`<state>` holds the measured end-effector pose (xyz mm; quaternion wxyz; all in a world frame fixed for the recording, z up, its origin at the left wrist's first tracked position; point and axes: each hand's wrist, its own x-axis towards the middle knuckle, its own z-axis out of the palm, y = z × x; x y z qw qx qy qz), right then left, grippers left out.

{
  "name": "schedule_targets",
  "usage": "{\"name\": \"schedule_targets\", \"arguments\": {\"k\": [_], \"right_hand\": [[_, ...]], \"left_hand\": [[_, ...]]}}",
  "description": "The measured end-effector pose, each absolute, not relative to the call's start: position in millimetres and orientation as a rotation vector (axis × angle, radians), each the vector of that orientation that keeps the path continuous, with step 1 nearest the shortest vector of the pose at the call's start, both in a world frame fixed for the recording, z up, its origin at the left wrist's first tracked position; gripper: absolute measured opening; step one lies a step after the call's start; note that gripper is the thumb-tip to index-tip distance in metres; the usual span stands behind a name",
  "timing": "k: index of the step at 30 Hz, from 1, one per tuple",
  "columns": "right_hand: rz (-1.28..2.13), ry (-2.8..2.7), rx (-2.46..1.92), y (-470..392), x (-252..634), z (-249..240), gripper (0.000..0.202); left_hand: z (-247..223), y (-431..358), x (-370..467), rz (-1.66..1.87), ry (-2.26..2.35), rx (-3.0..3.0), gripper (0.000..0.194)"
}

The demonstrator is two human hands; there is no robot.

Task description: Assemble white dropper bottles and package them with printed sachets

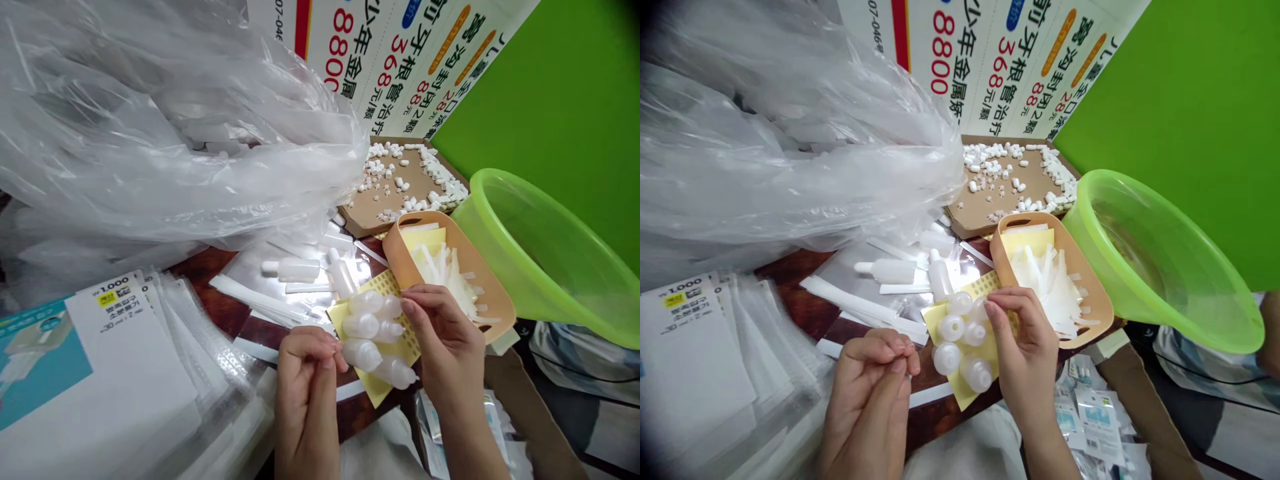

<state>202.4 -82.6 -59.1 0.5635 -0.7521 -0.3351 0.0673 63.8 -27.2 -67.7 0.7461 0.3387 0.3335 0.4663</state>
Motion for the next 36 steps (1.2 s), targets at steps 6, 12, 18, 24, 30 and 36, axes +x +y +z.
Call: {"name": "schedule_targets", "arguments": {"k": [6,12,18,24,30,36], "right_hand": [[0.068,-0.819,-1.764,-85,200,-67,0.005],[0.189,-0.714,-1.674,-80,195,-70,0.005],[0.267,-0.817,-1.616,-78,201,-71,0.008],[0.315,-0.839,-1.641,-79,205,-69,0.008],[0.263,-0.88,-1.642,-73,201,-68,0.012],[0.337,-0.828,-1.67,-81,199,-76,0.008]], "left_hand": [[-67,-24,67,1.05,0.745,0.671,0.021],[-64,-22,70,1.094,0.799,0.595,0.025],[-66,-24,69,1.023,0.823,0.603,0.02],[-65,-26,72,1.093,0.754,0.658,0.023],[-66,-27,71,1.183,0.68,0.722,0.027],[-58,-23,67,1.18,0.706,0.578,0.021]]}}
